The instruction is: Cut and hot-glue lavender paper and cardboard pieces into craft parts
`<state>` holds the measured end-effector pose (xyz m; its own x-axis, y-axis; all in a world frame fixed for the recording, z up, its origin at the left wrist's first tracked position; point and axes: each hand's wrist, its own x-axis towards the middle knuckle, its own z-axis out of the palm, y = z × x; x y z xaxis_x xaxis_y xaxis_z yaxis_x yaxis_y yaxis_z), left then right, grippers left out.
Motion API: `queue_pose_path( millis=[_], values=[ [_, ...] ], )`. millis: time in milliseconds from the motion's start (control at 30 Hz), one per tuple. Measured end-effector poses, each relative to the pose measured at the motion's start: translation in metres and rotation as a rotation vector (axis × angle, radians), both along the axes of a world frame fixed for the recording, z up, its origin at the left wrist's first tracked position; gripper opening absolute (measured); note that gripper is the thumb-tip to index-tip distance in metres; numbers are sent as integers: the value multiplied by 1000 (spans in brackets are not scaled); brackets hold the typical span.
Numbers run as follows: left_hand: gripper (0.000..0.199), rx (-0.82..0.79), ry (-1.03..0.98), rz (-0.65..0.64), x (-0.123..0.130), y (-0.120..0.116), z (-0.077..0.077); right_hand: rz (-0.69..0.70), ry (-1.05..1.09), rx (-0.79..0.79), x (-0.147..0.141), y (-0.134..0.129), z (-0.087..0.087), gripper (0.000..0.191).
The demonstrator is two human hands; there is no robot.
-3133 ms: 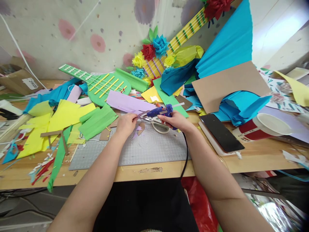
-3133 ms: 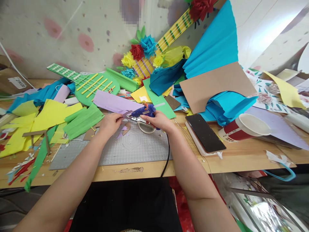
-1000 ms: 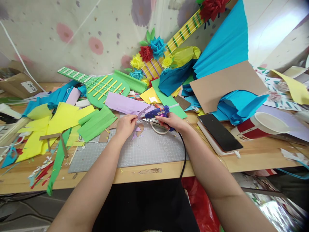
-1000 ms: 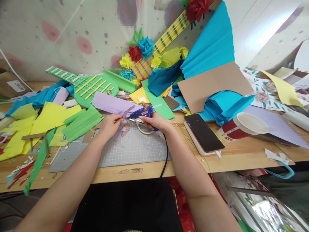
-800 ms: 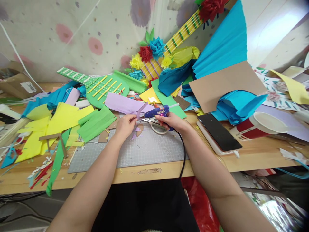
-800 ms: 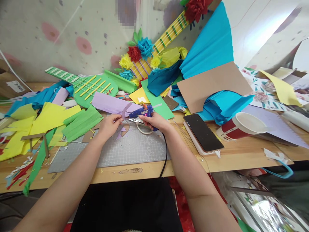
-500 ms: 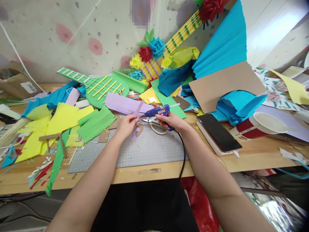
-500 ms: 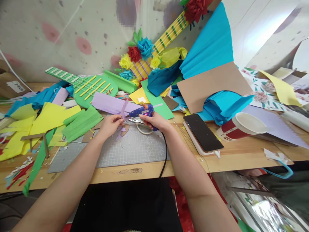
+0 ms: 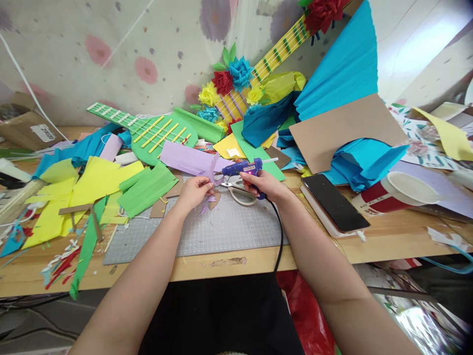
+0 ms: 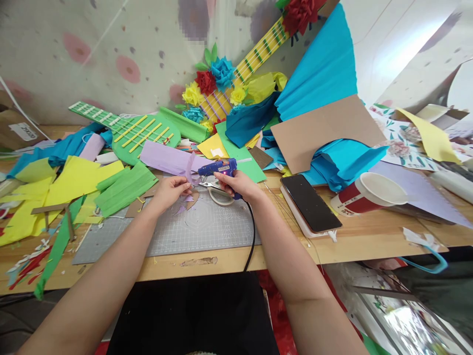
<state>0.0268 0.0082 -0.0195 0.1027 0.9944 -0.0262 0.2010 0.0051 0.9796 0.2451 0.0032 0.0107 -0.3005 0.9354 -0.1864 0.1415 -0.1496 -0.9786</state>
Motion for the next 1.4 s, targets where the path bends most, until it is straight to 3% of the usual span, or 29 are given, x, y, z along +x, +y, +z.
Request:
queue_pose_path(
  millis=[100, 200, 267, 333, 533, 833, 900, 1033, 1067, 1133, 1300, 1400],
  values=[
    [19, -6, -13, 20, 1, -1, 0, -98, 68, 42, 3, 0, 5, 47],
    [14, -26, -34, 75, 2, -2, 3, -285, 52, 145, 15, 5, 6, 47],
    [11, -31, -48, 105, 2, -3, 4, -459, -46, 217, 27, 11, 1, 45],
    [9, -28, -60, 128, 3, -3, 5, -543, -225, 228, 38, 18, -7, 44],
    [7, 15, -64, 146, 3, -3, 4, -551, -468, 267, 46, 30, -28, 53],
    [7, 18, -86, 169, 6, -4, 5, -521, -608, 286, 49, 29, -25, 56],
    [7, 5, -128, 150, 8, -5, 6, -594, -557, 400, 52, 28, -20, 61],
    [11, -67, -224, 123, 13, -7, 8, -1009, -502, 807, 49, 15, -1, 68],
    [12, -84, -245, 117, 14, -8, 8, -1043, -508, 883, 44, 9, 4, 66],
    [15, -112, -279, 102, 17, -10, 9, -955, -475, 931, 27, -1, 11, 62],
    [23, -142, -295, 8, 22, -14, 8, -267, -301, 707, -28, -10, 1, 73],
    [23, -141, -245, -42, 23, -16, 8, -116, -211, 564, -42, -4, -13, 69]
  ],
)
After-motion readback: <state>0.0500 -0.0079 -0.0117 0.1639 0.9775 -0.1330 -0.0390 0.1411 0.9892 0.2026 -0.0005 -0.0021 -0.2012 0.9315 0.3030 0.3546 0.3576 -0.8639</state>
